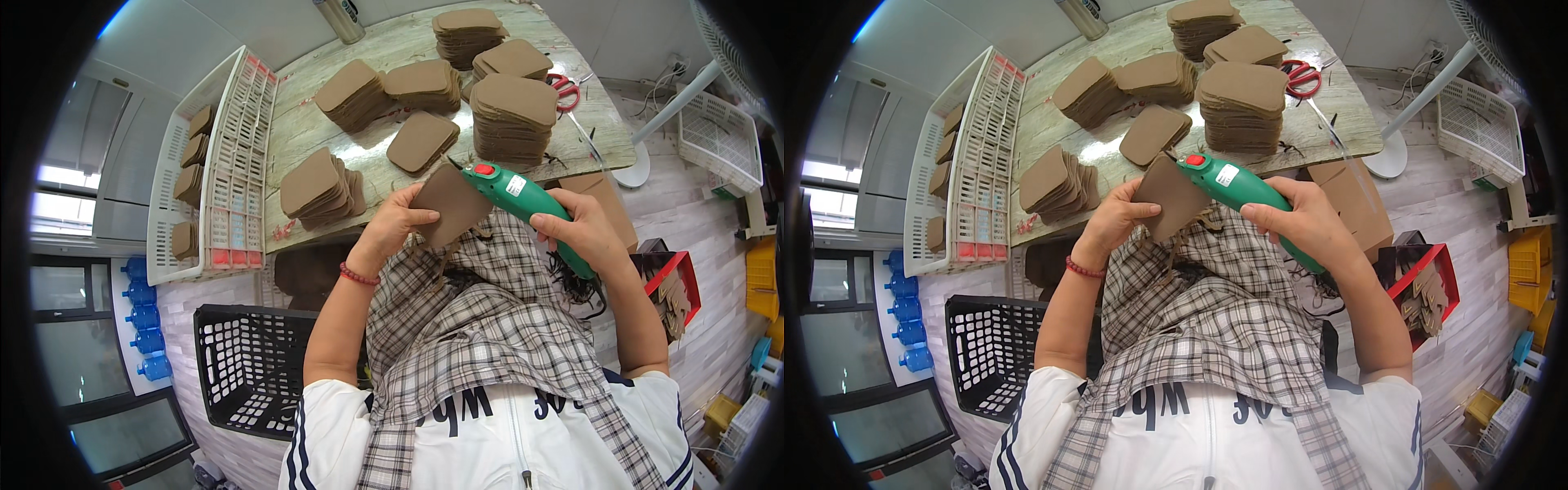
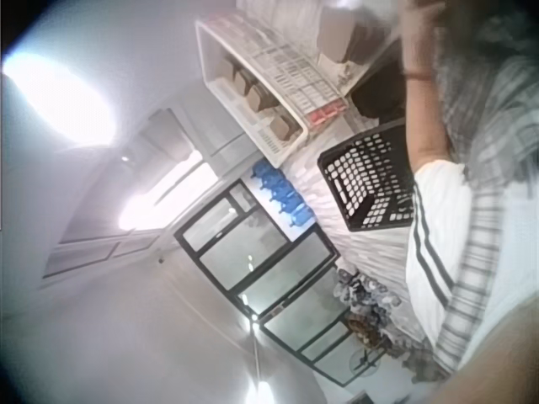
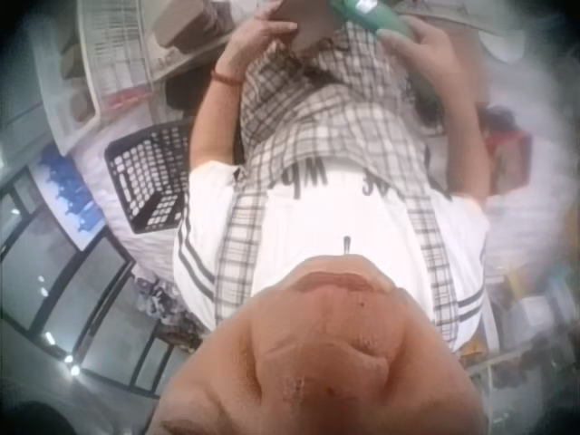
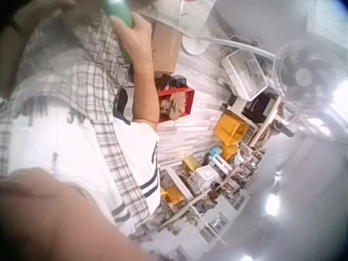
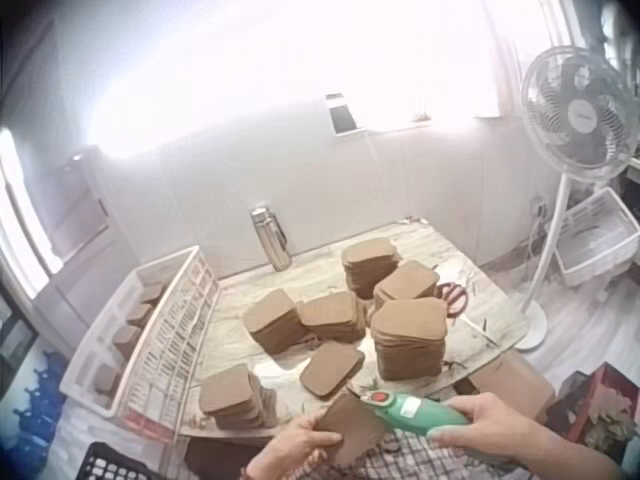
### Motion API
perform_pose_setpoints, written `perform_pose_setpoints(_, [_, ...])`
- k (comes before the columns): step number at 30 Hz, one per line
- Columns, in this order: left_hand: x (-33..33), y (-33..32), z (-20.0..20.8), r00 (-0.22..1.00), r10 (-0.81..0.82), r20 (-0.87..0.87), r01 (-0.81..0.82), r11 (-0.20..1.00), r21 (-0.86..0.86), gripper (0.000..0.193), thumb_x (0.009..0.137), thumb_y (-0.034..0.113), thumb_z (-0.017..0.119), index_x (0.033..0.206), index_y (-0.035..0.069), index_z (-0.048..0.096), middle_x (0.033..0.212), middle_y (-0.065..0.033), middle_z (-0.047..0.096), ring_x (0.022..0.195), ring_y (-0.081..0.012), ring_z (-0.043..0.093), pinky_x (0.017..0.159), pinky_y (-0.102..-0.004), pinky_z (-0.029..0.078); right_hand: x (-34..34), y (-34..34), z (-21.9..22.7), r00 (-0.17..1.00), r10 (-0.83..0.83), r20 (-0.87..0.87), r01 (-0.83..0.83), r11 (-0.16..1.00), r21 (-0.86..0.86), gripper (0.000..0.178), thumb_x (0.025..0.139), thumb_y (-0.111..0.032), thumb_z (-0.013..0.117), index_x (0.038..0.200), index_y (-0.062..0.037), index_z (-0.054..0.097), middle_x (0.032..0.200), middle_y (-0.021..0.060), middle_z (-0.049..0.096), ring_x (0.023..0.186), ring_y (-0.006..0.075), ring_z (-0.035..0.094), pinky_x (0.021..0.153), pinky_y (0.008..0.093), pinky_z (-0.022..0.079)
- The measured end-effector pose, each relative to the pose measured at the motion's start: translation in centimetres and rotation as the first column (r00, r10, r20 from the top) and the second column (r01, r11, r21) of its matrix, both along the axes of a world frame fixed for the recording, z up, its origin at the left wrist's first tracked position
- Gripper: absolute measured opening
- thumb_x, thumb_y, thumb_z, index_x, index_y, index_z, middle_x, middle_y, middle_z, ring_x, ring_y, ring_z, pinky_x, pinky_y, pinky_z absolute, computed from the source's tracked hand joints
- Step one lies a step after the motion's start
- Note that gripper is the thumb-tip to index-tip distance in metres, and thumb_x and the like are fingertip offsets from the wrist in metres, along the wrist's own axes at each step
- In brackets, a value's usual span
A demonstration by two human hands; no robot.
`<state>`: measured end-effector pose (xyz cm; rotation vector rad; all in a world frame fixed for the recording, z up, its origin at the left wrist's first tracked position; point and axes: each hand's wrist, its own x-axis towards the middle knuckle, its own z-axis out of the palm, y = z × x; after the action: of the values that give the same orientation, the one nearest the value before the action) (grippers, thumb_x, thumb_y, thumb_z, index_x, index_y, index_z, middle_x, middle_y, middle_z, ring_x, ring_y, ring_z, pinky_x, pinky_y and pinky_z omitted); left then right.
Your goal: The person uses a green rotary tool to smooth the edges of stacked brown cardboard pieces. They pick up each piece, run the tool along the perimeter, and place the finished piece into a black crate.
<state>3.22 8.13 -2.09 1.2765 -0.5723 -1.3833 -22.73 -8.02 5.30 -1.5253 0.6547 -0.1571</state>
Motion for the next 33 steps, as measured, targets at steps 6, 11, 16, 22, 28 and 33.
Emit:
perform_pose_setpoints(6, [1.1, 0.6, 2.5, 0.969, -0.086, 0.231, 0.071, 0.995, 0.072, 0.041, 0.077, -0.008, 0.062, 0.117, 0.000, 0.058, 0.104, -0.0013, 0.063, 0.093, -0.0094, 0.059, 0.084, -0.0235, 0.047, -0.1, -0.1, 0.0, 0.999, 0.046, -0.014, -0.045, 0.997, 0.056, 0.029, 0.083, -0.024, 0.068, 0.097, 0.0002, 0.061, 0.070, 0.0024, 0.060, 0.059, 0.0067, 0.053, 0.054, 0.0210, 0.043])
perform_pose_setpoints(11, [2.3, 1.4, 1.9, 0.940, 0.068, 0.334, -0.068, 0.998, -0.011, 0.029, 0.073, -0.008, 0.065, 0.099, 0.004, 0.060, 0.091, -0.0009, 0.064, 0.082, -0.0079, 0.058, 0.074, -0.0223, 0.047, -0.3, -0.1, -0.4, 0.997, 0.079, -0.009, -0.078, 0.995, 0.062, 0.031, 0.082, -0.027, 0.070, 0.094, 0.0007, 0.063, 0.069, 0.0029, 0.060, 0.057, 0.0078, 0.054, 0.054, 0.0223, 0.044])
perform_pose_setpoints(16, [2.5, 2.2, 0.9, 0.928, 0.350, 0.130, -0.325, 0.929, -0.177, 0.013, 0.079, 0.000, 0.070, 0.089, 0.003, 0.062, 0.084, -0.0031, 0.067, 0.075, -0.0093, 0.061, 0.071, -0.0239, 0.049, -0.4, -0.1, -0.8, 0.995, 0.102, -0.008, -0.101, 0.993, 0.067, 0.032, 0.081, -0.028, 0.071, 0.093, 0.0013, 0.064, 0.069, 0.0030, 0.060, 0.057, 0.0078, 0.054, 0.054, 0.0227, 0.045])
perform_pose_setpoints(22, [2.2, 2.1, 1.2, 0.945, 0.322, 0.056, -0.316, 0.943, -0.103, 0.013, 0.079, -0.001, 0.069, 0.091, 0.001, 0.064, 0.085, -0.0058, 0.068, 0.073, -0.0115, 0.063, 0.071, -0.0250, 0.051, 0.0, 0.3, -0.8, 0.992, 0.121, -0.031, -0.117, 0.988, 0.101, 0.032, 0.080, -0.026, 0.072, 0.094, 0.0027, 0.064, 0.070, 0.0033, 0.060, 0.058, 0.0077, 0.054, 0.054, 0.0227, 0.045])
perform_pose_setpoints(28, [1.2, 1.6, 1.1, 0.975, 0.215, 0.053, -0.211, 0.975, -0.069, 0.015, 0.078, -0.002, 0.068, 0.093, 0.001, 0.064, 0.086, -0.0060, 0.068, 0.074, -0.0119, 0.064, 0.071, -0.0255, 0.052, 0.4, 0.6, -1.2, 0.989, 0.142, -0.025, -0.138, 0.982, 0.129, 0.033, 0.080, -0.024, 0.072, 0.095, 0.0038, 0.063, 0.069, 0.0032, 0.059, 0.058, 0.0078, 0.054, 0.054, 0.0229, 0.045])
perform_pose_setpoints(33, [0.6, 1.3, 1.3, 0.993, 0.093, 0.076, -0.094, 0.996, 0.004, 0.016, 0.077, -0.003, 0.069, 0.092, 0.001, 0.064, 0.085, -0.0051, 0.068, 0.074, -0.0118, 0.064, 0.071, -0.0257, 0.052, 0.8, 0.9, -1.4, 0.989, 0.146, -0.028, -0.141, 0.981, 0.132, 0.032, 0.080, -0.023, 0.072, 0.095, 0.0039, 0.063, 0.070, 0.0029, 0.059, 0.059, 0.0076, 0.054, 0.054, 0.0228, 0.044])
